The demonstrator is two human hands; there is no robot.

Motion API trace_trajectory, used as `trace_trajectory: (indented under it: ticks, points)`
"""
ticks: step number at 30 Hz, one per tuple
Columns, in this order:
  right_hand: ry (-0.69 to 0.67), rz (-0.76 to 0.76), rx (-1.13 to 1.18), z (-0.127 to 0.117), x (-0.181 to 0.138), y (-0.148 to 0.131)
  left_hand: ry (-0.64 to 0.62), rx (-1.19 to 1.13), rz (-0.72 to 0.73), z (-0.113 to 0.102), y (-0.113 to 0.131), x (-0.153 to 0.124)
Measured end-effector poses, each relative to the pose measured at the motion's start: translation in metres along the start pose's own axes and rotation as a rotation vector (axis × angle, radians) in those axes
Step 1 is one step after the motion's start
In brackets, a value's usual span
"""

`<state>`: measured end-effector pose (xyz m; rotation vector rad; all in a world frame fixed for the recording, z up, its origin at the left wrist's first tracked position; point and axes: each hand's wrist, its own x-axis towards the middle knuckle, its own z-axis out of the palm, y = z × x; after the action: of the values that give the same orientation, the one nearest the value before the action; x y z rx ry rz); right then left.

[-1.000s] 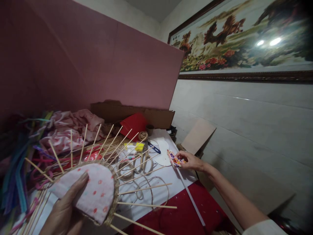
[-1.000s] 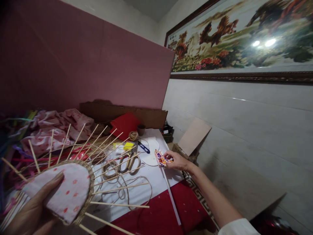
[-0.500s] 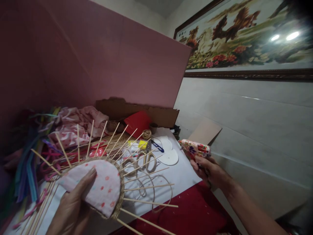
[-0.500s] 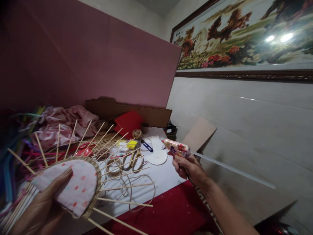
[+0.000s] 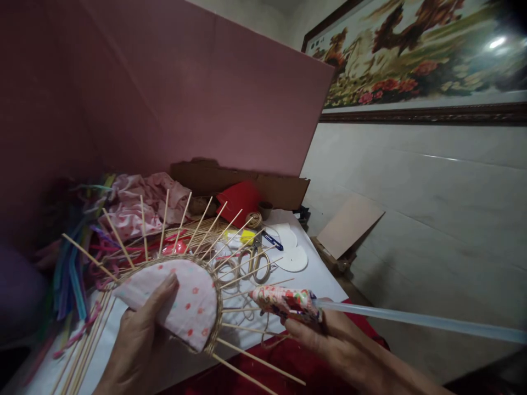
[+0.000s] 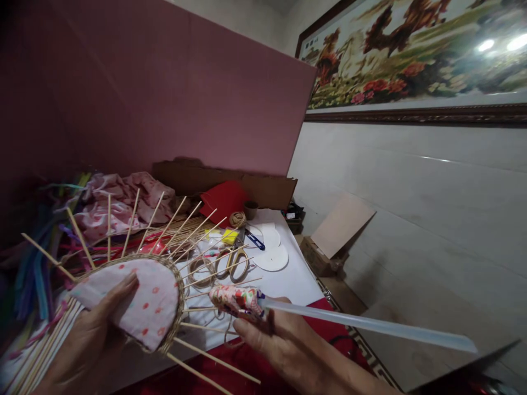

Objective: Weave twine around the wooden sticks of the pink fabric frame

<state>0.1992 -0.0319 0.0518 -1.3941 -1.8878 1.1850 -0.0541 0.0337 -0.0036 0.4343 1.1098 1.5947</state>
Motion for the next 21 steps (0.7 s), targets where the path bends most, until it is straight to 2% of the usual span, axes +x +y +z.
trace_trajectory:
  ticks: [6,12,21]
  points:
    - [-0.029,-0.053,-0.012,0.005,0.007,-0.002,0.017,-0.007,0.01,0.003,0.002,-0.004]
    - [0.007,-0.098,-0.016,0.009,0.01,-0.004,0.002,-0.012,0.016,0.001,0.001,-0.003]
    - [0.082,-0.036,-0.161,0.011,0.01,0.003,0.008,-0.02,0.017,0.002,0.002,-0.005]
